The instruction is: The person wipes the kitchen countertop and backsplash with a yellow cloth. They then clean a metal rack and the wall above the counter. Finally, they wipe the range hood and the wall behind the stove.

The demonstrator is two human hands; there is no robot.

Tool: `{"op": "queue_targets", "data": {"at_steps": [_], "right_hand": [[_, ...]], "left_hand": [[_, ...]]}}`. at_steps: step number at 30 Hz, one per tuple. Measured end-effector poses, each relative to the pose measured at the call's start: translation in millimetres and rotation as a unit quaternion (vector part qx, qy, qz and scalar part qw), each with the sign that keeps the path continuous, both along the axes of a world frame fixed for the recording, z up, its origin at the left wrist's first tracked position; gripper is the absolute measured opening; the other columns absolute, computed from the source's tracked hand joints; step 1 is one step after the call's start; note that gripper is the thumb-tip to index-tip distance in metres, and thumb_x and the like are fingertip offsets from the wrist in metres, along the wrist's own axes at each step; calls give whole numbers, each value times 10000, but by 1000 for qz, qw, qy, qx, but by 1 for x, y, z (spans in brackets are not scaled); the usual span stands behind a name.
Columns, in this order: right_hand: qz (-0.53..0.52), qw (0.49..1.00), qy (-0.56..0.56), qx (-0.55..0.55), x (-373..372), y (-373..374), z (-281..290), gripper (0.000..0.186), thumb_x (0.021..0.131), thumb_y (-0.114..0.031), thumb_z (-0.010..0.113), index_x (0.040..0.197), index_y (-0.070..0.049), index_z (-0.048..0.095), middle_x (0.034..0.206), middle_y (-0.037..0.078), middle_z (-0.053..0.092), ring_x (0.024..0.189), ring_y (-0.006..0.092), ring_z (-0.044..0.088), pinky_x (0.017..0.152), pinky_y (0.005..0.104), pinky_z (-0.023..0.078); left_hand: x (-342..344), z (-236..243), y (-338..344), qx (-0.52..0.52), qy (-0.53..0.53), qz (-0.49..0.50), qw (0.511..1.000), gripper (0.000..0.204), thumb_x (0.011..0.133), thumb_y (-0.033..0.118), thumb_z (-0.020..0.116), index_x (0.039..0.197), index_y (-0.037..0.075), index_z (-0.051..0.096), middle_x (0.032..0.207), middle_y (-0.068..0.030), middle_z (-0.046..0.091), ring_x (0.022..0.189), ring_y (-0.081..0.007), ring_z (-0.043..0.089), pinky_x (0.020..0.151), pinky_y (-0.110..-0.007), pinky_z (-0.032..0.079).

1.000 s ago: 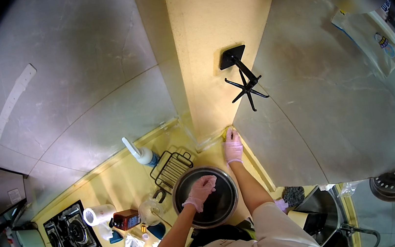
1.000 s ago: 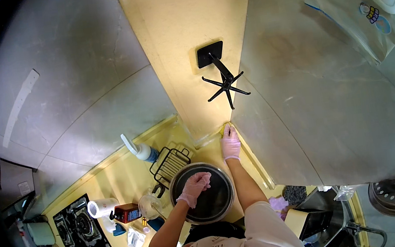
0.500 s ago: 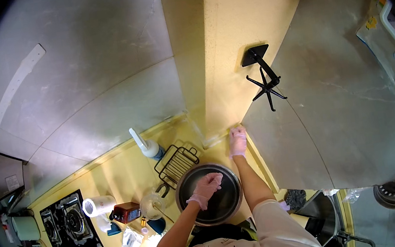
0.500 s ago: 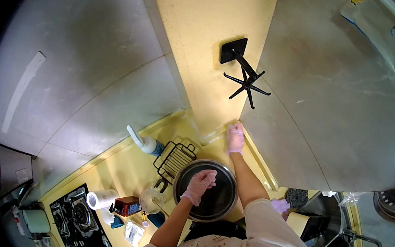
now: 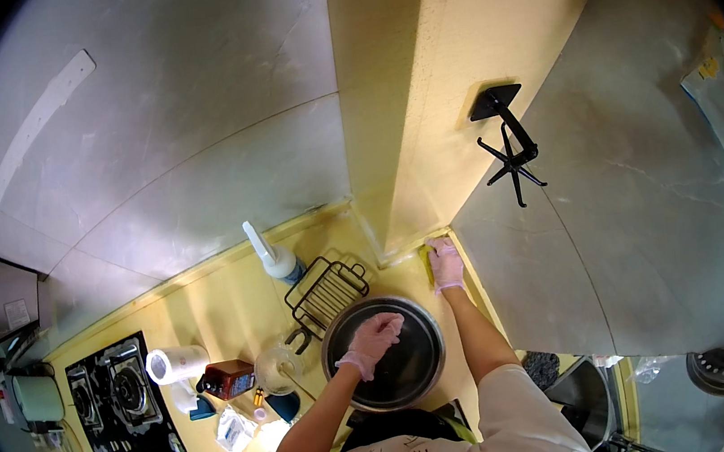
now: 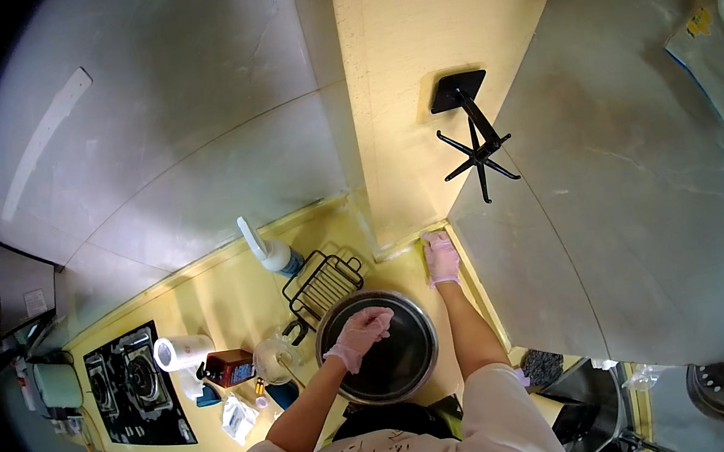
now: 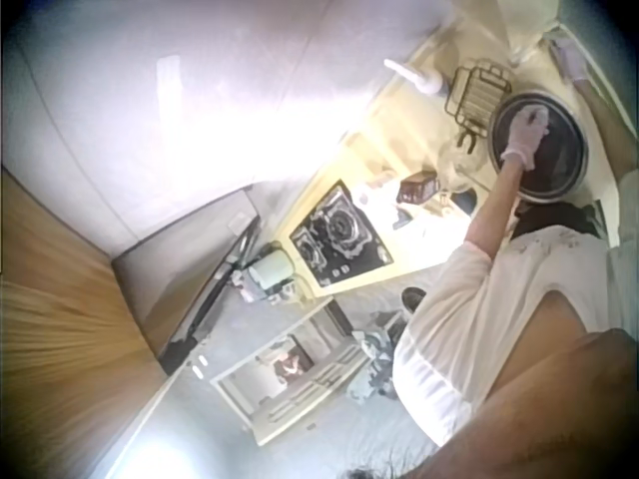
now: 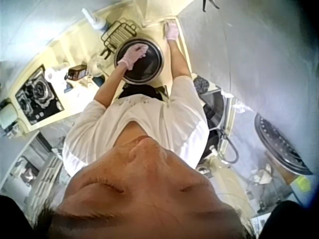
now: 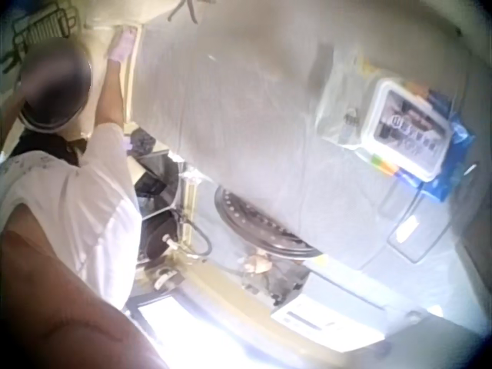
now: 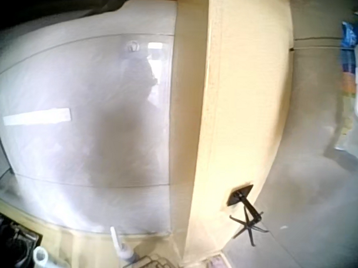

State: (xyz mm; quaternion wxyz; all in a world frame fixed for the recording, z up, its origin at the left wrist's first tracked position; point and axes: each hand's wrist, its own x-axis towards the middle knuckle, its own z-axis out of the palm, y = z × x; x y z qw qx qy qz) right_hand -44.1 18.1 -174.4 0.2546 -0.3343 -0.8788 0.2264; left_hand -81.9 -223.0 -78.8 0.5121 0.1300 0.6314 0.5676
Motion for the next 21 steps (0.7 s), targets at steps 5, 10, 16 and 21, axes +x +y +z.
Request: {"op": "queue_targets", "data": {"at_steps": [5,10,16,21], "right_hand": [[1,972,233,22,-17,5,5,181,710,40,570,850,-71,601,868,119,617,849,281,580,755,385,467],[25,997,36,64,-11,-3,-8,250,739,-41,528,950,-118,637,941,80,644,907,258,588,820,359,461],[353,927,47,122,-26,-23,28,274,750,-92,531,992,-132,653,931,58,653,855,246,605,786,343,479],[60,994,92,3,-9,9,-27,278,711,-23,558,956,-116,651,937,90,655,876,252,611,795,341,484]], "left_hand": [[5,-5,-2,5,-3,19,1000,224,872,180,564,1023,18,597,835,1,585,713,-82,543,675,-221,471],[1,-1,-17,-42,16,19,999,233,887,193,551,1062,43,586,829,14,555,729,-85,533,693,-223,462],[6,-5,-19,-41,-16,25,999,237,886,199,552,1068,50,587,822,17,555,723,-81,528,672,-213,452],[1,-6,-29,19,-19,61,998,228,886,190,554,1068,56,588,829,18,554,722,-79,521,671,-210,446]]}}
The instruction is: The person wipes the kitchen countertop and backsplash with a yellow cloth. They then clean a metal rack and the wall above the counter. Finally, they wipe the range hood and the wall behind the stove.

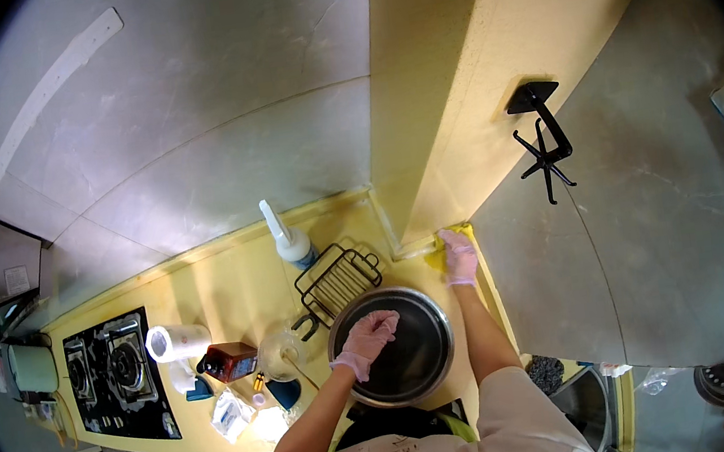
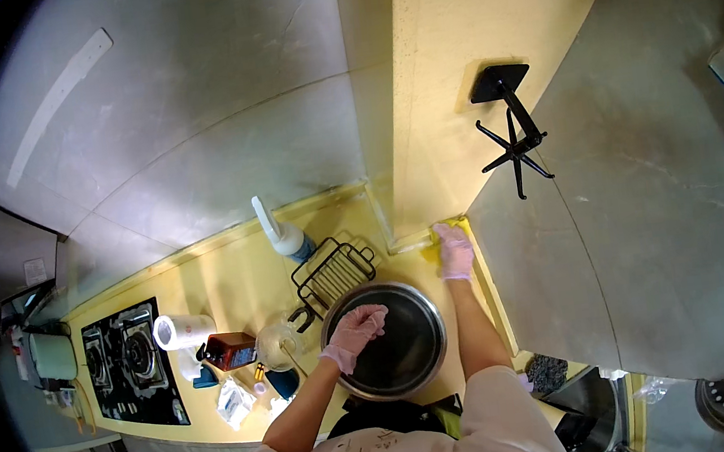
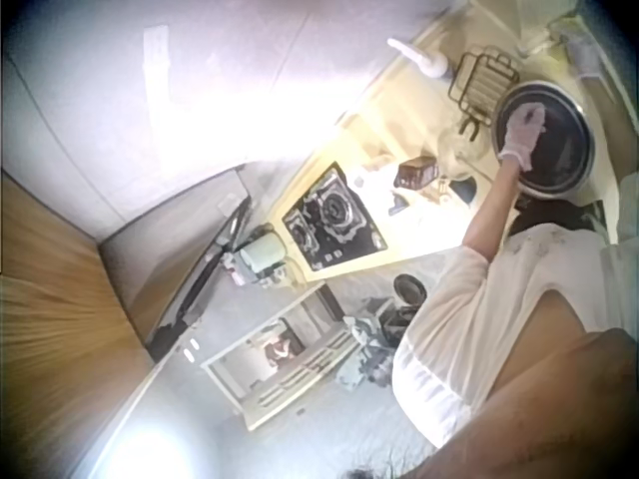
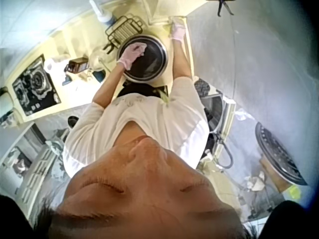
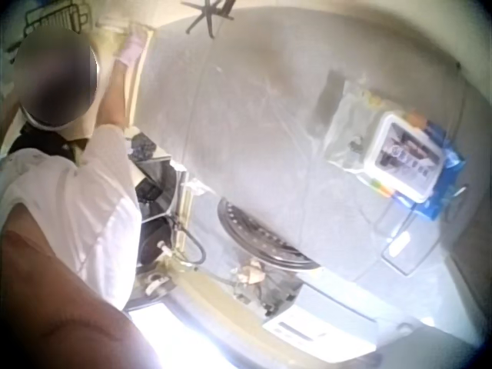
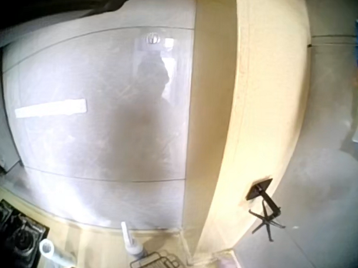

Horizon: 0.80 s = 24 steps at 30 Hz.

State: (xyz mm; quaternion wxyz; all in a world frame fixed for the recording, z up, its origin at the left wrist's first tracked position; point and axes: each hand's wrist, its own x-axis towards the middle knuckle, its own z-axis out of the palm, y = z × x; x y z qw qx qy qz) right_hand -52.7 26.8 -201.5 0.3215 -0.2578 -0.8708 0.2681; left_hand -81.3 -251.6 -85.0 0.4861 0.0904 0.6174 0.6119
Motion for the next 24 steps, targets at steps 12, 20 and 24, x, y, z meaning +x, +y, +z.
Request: {"op": "queue_targets", "data": {"at_steps": [12,20,24], "right_hand": [[-39,939,-223,260,16,-2,42,402,768,-49,502,1170,-62,502,1202,92,533,1058,269,504,974,384,332],[-87,859,-353,360,18,8,27,390,815,-136,453,1183,-6,463,1288,153,451,996,238,500,873,337,375],[-78,872,-376,305,26,-5,41,389,823,-123,432,1197,-17,457,1287,135,460,987,224,498,825,311,395]], "left_hand": [[6,11,23,-44,1,-78,996,260,886,225,559,1074,46,582,848,11,560,740,-75,527,675,-209,446],[14,11,49,-12,10,-121,993,277,876,226,569,1061,21,585,898,-1,588,764,-84,539,718,-237,466],[21,5,43,-14,-4,-125,992,290,880,237,558,1071,20,582,914,-1,591,797,-84,534,732,-243,466]]}}
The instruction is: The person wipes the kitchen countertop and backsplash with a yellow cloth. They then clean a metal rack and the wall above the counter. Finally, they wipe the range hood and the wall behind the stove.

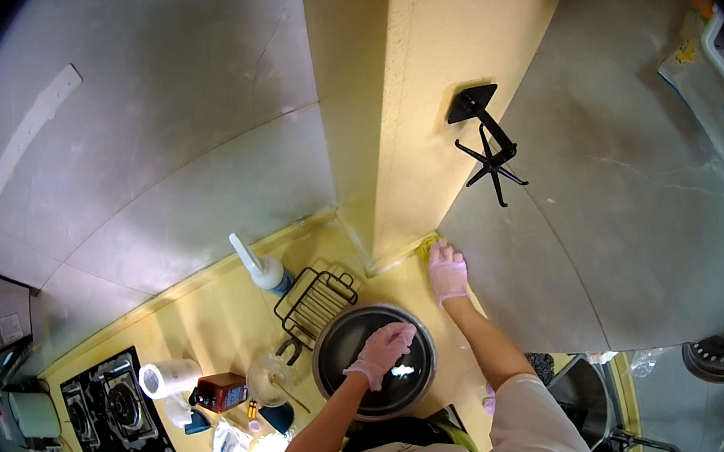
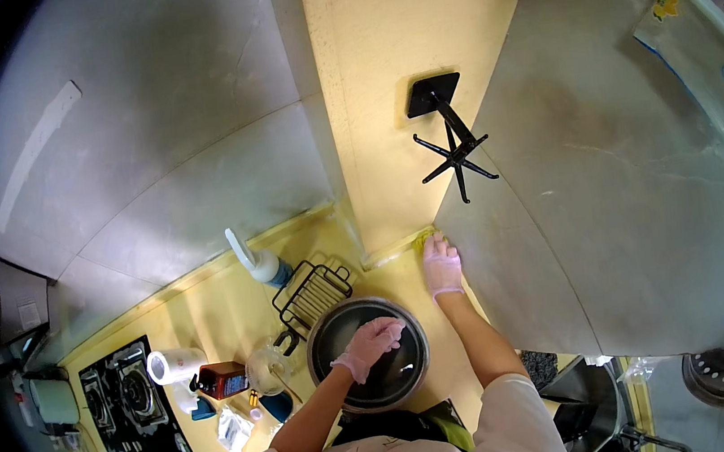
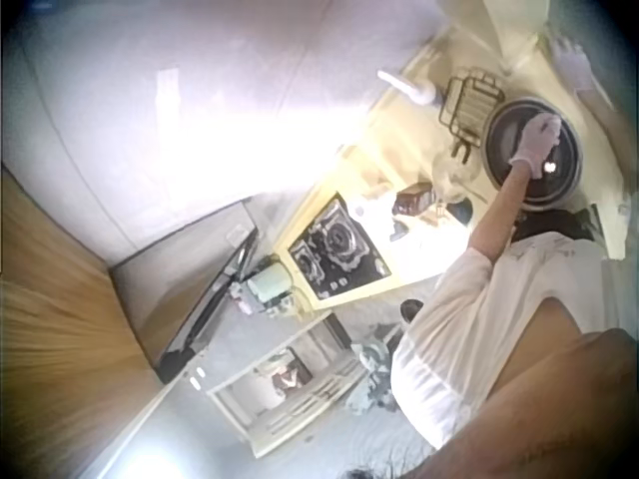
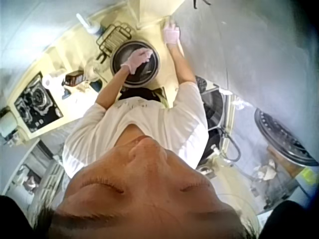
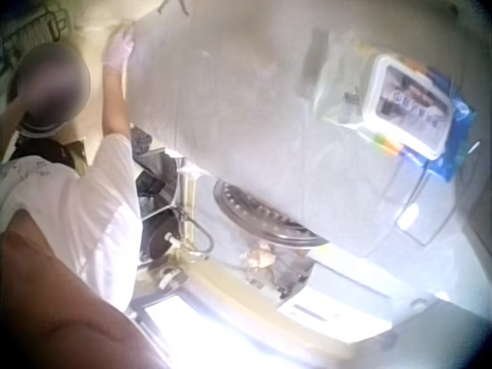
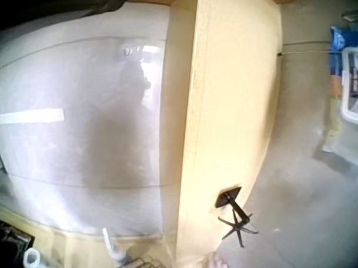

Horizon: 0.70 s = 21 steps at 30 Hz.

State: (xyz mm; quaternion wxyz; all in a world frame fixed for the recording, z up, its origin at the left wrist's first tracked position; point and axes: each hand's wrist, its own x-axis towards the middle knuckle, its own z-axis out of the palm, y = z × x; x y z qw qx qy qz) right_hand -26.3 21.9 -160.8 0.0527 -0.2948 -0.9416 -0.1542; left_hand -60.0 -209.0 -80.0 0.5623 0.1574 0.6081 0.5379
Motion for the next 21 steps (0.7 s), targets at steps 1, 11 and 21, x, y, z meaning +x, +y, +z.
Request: {"op": "queue_targets", "data": {"at_steps": [1,11,21], "right_hand": [[5,999,21,25,7,0,-10,390,823,-123,435,1198,-21,458,1285,131,463,988,223,499,821,303,395],[28,998,55,19,20,6,-8,273,806,-127,467,1060,-51,534,1186,112,546,896,225,552,717,336,463],[24,879,414,-237,28,-16,44,255,759,-32,577,1012,-71,574,895,117,594,756,337,575,686,412,485]], "left_hand": [[0,3,0,2,4,0,1000,289,881,235,557,1070,19,583,911,-2,591,792,-84,536,730,-241,466],[-1,1,7,38,43,-4,998,265,875,210,560,1053,16,583,878,-23,601,741,-111,549,696,-255,471],[-49,-43,156,51,406,81,909,164,778,142,626,905,38,631,803,-94,619,776,-175,576,744,-286,455]]}}
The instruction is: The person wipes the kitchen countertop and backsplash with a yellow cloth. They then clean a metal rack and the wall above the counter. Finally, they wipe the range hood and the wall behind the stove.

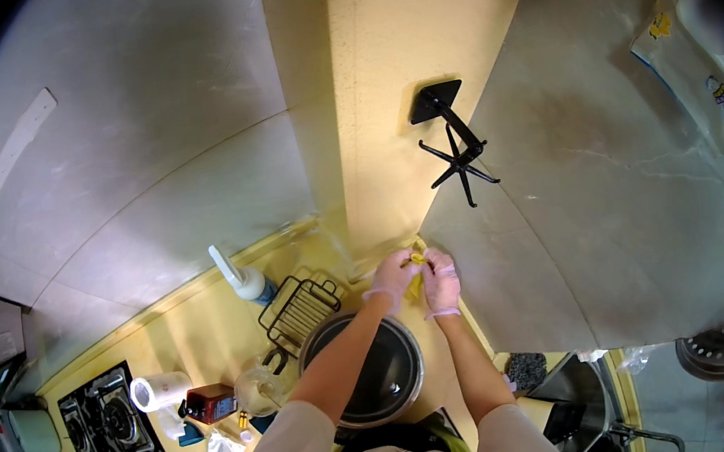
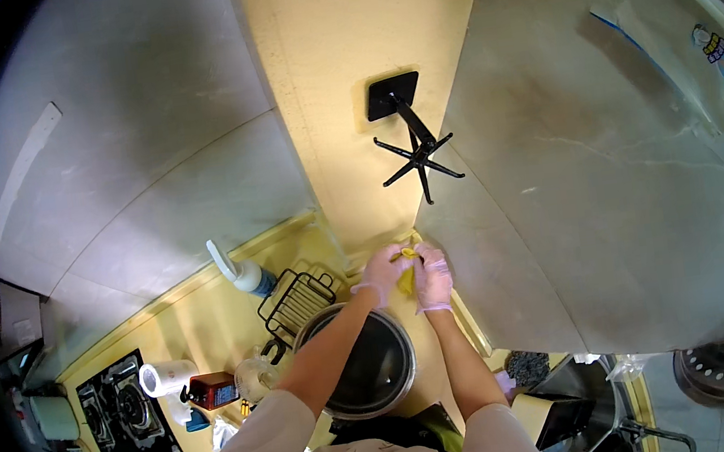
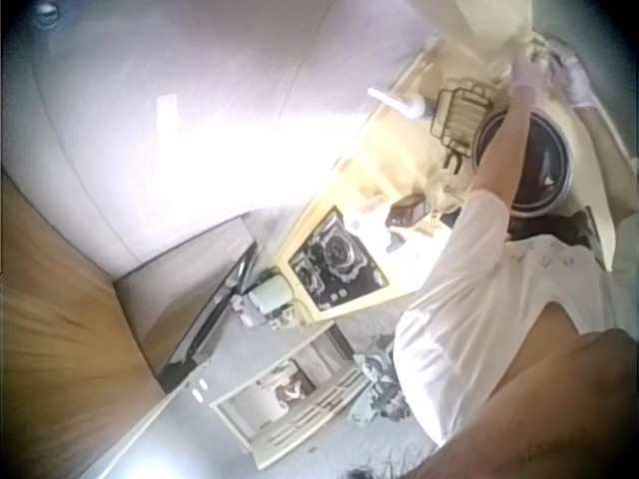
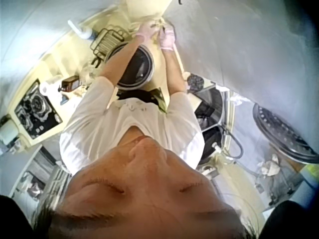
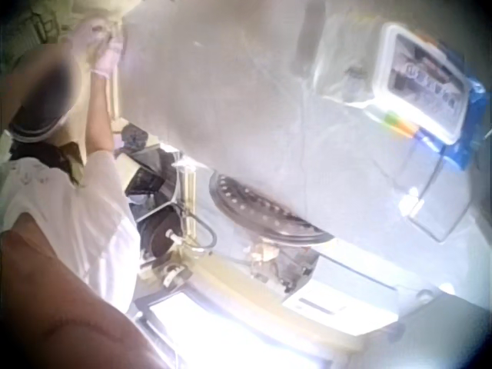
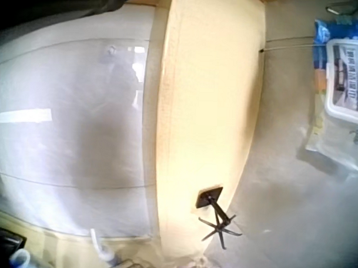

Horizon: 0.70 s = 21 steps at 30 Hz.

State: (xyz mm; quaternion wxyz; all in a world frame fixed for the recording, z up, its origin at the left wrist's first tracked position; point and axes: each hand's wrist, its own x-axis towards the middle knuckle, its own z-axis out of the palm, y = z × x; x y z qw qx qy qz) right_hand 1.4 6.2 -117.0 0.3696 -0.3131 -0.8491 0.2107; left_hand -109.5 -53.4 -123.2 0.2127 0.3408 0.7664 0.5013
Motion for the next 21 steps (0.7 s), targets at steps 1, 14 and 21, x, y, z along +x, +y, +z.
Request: {"op": "queue_targets", "data": {"at_steps": [1,14,21], "right_hand": [[-30,998,25,46,-1,4,1,278,766,-51,579,1041,-86,578,873,119,592,743,334,580,677,410,488],[-27,869,-449,-207,-25,32,-13,884,769,-213,602,1428,-216,12,913,128,654,775,292,650,647,409,511],[8,845,-491,-212,-48,35,0,894,773,-216,608,1420,-105,1,919,165,656,802,307,656,627,426,512]], "left_hand": [[-5,-8,11,-21,-169,-35,985,144,785,136,625,885,32,635,792,-84,623,782,-170,576,737,-281,453],[15,-56,86,35,-273,162,948,202,849,141,565,937,-21,647,884,-86,656,791,-160,595,723,-288,488],[-2,-100,81,21,-287,95,953,258,878,175,514,1018,-8,630,999,-105,639,895,-173,586,781,-281,469]]}}
